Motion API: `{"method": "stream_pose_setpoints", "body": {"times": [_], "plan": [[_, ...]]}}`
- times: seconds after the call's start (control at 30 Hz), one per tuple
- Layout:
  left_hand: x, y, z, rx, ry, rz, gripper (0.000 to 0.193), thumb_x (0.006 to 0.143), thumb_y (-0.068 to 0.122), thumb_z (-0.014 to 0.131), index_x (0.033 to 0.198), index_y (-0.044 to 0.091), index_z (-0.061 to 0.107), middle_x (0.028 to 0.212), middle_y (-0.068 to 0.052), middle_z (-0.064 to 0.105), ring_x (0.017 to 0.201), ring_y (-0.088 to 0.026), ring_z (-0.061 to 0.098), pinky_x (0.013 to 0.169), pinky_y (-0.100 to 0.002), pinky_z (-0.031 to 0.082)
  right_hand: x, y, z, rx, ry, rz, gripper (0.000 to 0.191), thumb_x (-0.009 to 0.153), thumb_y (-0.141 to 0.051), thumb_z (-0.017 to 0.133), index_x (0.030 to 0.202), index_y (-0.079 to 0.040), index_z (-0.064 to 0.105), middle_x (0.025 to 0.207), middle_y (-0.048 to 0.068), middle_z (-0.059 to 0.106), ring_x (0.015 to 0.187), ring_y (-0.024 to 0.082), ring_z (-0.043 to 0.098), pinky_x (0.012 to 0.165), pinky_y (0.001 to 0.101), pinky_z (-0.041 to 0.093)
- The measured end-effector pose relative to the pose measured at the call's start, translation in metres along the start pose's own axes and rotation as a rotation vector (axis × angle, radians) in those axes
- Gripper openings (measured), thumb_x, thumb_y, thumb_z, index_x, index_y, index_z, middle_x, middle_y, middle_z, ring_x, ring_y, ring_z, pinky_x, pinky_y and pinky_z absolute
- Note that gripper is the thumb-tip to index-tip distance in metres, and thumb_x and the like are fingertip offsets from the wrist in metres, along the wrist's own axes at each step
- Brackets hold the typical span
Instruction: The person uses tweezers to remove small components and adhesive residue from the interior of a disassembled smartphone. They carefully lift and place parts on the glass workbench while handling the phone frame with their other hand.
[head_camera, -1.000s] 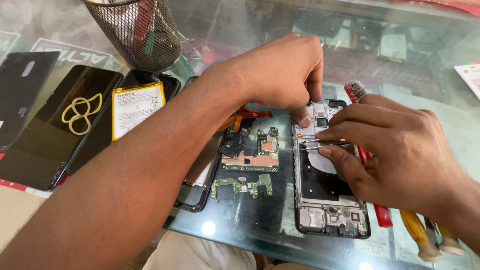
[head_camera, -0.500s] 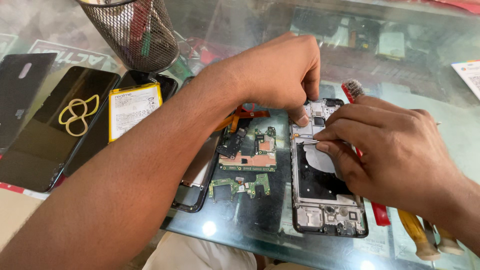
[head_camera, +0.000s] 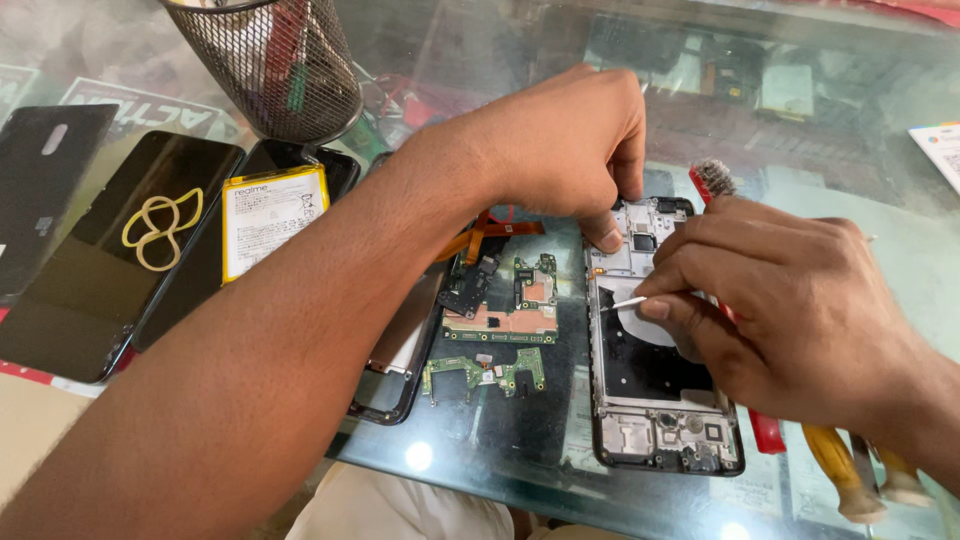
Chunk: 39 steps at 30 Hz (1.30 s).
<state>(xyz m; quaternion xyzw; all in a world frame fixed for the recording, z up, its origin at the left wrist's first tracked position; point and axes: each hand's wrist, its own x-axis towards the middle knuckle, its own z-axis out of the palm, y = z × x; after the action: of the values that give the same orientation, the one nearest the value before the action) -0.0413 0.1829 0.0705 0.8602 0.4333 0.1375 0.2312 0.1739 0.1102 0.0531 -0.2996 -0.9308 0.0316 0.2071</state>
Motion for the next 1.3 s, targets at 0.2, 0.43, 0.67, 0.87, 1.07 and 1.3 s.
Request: {"method": "stream_pose_setpoints", "body": {"times": [0.2,0.43,0.67,0.87,1.07,1.3], "plan": [[-0.0004,0.0006,-0.001,0.01,0.01,0.005,0.04,0.054,0.018,0.097,0.089,0.006,0.08,0.085,-0.01,0.079,0.074,-0.019,0.077,0.066,-0.034,0.06,0.0001,-0.0034,-0.0001,-0.065,0.092,0.038,0.015,0.077,-0.018,0.079,0.09,-0.01,0.078,0.094,0.006,0.074,0.088,0.026,0.071,0.076,0.0382,0.057],[-0.001,0.0016,-0.0005,0.011,0.0,-0.014,0.04,0.054,0.018,0.097,0.089,0.006,0.08,0.085,-0.01,0.079,0.074,-0.019,0.077,0.065,-0.034,0.06,0.0004,-0.004,0.0002,-0.099,0.036,0.081,0.013,0.076,-0.019,0.078,0.086,-0.01,0.079,0.093,0.004,0.075,0.084,0.024,0.071,0.071,0.0387,0.057],[-0.0009,0.001,0.0004,0.013,0.008,-0.005,0.041,0.055,0.019,0.097,0.089,0.005,0.08,0.085,-0.011,0.079,0.073,-0.02,0.077,0.065,-0.034,0.06,0.0005,-0.0027,0.0013,-0.126,0.018,0.046,0.009,0.076,-0.016,0.076,0.083,-0.01,0.077,0.091,0.003,0.074,0.081,0.023,0.069,0.066,0.0386,0.056],[-0.0001,-0.0021,0.0003,0.019,0.005,0.007,0.042,0.054,0.019,0.097,0.09,0.005,0.08,0.086,-0.011,0.079,0.075,-0.02,0.077,0.066,-0.034,0.06,-0.0019,-0.0017,0.0041,-0.182,0.0,0.037,0.007,0.076,-0.011,0.074,0.083,-0.009,0.073,0.087,0.002,0.071,0.078,0.022,0.068,0.061,0.0389,0.054],[0.0014,-0.0037,0.0011,0.023,0.02,0.048,0.042,0.055,0.017,0.097,0.091,0.005,0.08,0.089,-0.012,0.079,0.077,-0.021,0.078,0.069,-0.033,0.06,-0.002,0.0011,0.0061,-0.193,-0.014,0.03,0.013,0.074,-0.009,0.075,0.086,-0.008,0.071,0.083,0.003,0.068,0.076,0.022,0.066,0.057,0.0384,0.052],[0.0012,-0.0021,0.003,0.0,0.03,0.007,0.042,0.054,0.017,0.097,0.09,0.006,0.08,0.088,-0.011,0.079,0.076,-0.02,0.078,0.068,-0.034,0.06,-0.0002,0.0032,0.0022,-0.136,-0.008,-0.037,0.009,0.075,-0.009,0.076,0.081,-0.008,0.069,0.083,0.003,0.068,0.073,0.023,0.064,0.054,0.0385,0.05]]}}
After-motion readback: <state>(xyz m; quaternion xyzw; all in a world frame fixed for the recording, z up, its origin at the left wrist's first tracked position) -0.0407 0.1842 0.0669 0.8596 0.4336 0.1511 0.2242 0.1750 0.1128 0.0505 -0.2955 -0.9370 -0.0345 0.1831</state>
